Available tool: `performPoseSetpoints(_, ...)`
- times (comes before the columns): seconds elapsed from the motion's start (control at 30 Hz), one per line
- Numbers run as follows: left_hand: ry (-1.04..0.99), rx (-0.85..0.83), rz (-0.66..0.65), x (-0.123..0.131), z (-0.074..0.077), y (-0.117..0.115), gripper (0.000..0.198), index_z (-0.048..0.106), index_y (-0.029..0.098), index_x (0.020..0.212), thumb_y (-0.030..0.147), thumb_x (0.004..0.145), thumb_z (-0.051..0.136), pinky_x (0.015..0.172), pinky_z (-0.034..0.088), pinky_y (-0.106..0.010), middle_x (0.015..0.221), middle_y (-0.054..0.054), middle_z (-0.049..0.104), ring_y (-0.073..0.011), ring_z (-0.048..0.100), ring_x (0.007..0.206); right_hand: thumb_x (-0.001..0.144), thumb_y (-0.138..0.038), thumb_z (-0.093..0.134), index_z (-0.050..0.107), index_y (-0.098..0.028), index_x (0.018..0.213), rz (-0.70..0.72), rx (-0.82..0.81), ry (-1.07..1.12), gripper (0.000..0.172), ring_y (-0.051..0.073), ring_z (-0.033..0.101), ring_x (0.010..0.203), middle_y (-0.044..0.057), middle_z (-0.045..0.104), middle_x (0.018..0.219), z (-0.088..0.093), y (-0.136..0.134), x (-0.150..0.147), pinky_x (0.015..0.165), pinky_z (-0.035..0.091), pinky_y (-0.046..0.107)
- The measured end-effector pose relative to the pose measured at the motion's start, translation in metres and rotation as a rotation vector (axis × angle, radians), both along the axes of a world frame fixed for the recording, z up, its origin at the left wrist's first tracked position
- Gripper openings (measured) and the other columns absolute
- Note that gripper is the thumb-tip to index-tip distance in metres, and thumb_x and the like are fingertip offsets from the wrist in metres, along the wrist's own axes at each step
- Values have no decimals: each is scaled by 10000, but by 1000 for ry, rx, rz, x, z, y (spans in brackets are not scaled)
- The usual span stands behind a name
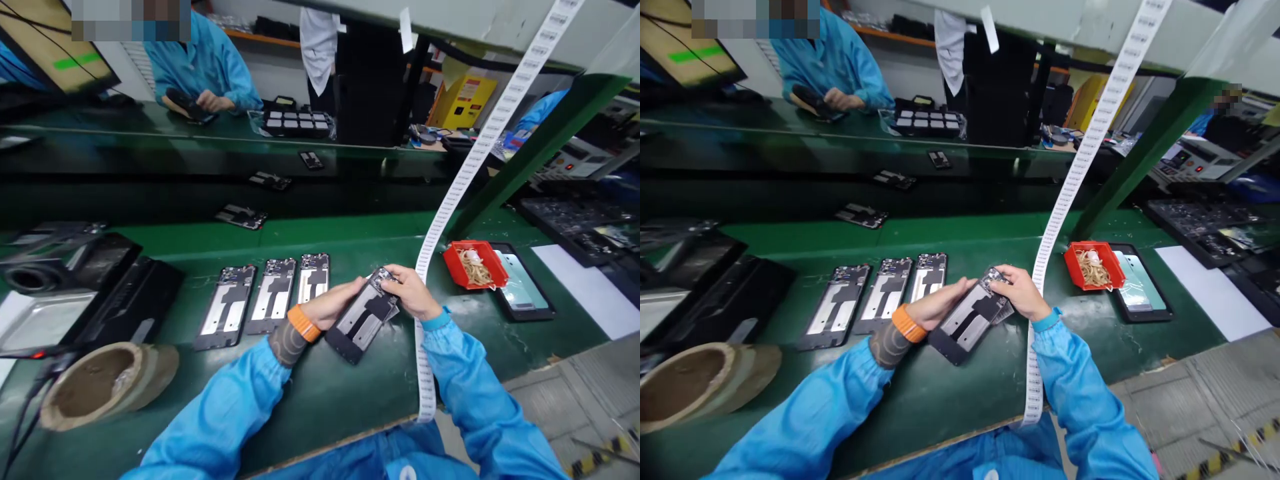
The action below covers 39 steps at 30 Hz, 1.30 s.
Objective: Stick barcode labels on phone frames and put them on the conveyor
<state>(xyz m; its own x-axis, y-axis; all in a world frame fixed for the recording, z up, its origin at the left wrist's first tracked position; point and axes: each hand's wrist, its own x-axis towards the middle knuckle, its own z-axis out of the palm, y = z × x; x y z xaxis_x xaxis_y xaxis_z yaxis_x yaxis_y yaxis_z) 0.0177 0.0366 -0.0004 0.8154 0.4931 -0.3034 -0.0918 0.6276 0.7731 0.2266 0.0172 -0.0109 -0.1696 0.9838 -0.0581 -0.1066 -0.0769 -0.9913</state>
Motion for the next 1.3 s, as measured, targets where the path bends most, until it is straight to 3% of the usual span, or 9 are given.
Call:
performPoseSetpoints(0.1,-152,-282,6,11,-8,-10,677,670,75,1089,679,904,424,718,567,-384,937,-195,727,-264,716,773,802,-436,718,677,-219,1080,-186,97,-112,355,164,649,738,40,722,938,-6,4,4,662,526,292)
performPoseSetpoints(0.2,-196,-356,230,7,-5,-6,711,664,79,1121,670,942,311,690,588,-392,906,-189,730,-262,725,761,878,-424,606,666,-222,1086,-311,230,-372,296,179,641,760,60,707,963,-13,8,17,694,536,337)
performPoseSetpoints(0.3,-195,-344,515,2,1,2,668,663,101,1130,638,960,305,717,603,-414,935,-173,735,-253,728,793,872,-290,602,704,-216,985,-128,431,-719,170,232,635,928,77,709,976,-19,9,28,869,507,423)
performPoseSetpoints(0.37,-128,-363,596,3,3,3,602,667,98,1109,590,971,349,729,609,-407,941,-167,736,-240,729,795,873,-225,584,710,-218,1020,18,530,-827,194,254,603,1055,90,705,1084,-22,8,29,959,462,457)
performPoseSetpoints(0.5,46,-391,612,13,0,-3,500,675,81,1038,520,961,448,702,617,-374,898,-160,735,-223,729,748,919,-211,521,625,-233,1263,73,549,-935,360,267,518,1203,95,627,1318,-25,10,18,1008,411,486)
performPoseSetpoints(0.6,65,-373,627,16,0,-5,462,674,96,1031,500,962,460,682,618,-360,889,-144,735,-210,727,724,920,-200,522,592,-225,1317,78,528,-1036,405,279,493,1191,96,612,1336,-26,12,7,986,399,478)
performPoseSetpoints(1.03,134,-297,573,19,-1,-6,448,664,101,1080,492,954,484,559,597,-311,857,-133,731,-204,711,663,917,-177,518,689,-203,1036,-10,476,-1078,210,246,530,981,82,651,1019,-29,17,1,865,399,403)
performPoseSetpoints(1.17,94,-300,535,17,-6,-4,525,672,101,1062,563,946,451,554,592,-313,839,-138,726,-209,706,666,905,-158,537,691,-207,976,11,547,-1159,177,250,507,952,81,633,1001,-28,19,-3,836,396,391)
performPoseSetpoints(1.3,-8,-340,523,14,-6,-3,711,678,126,1097,688,940,271,614,597,-331,830,-140,731,-211,710,678,910,-145,522,675,-202,897,15,611,-1240,164,253,477,917,83,616,970,-27,18,-8,802,387,390)
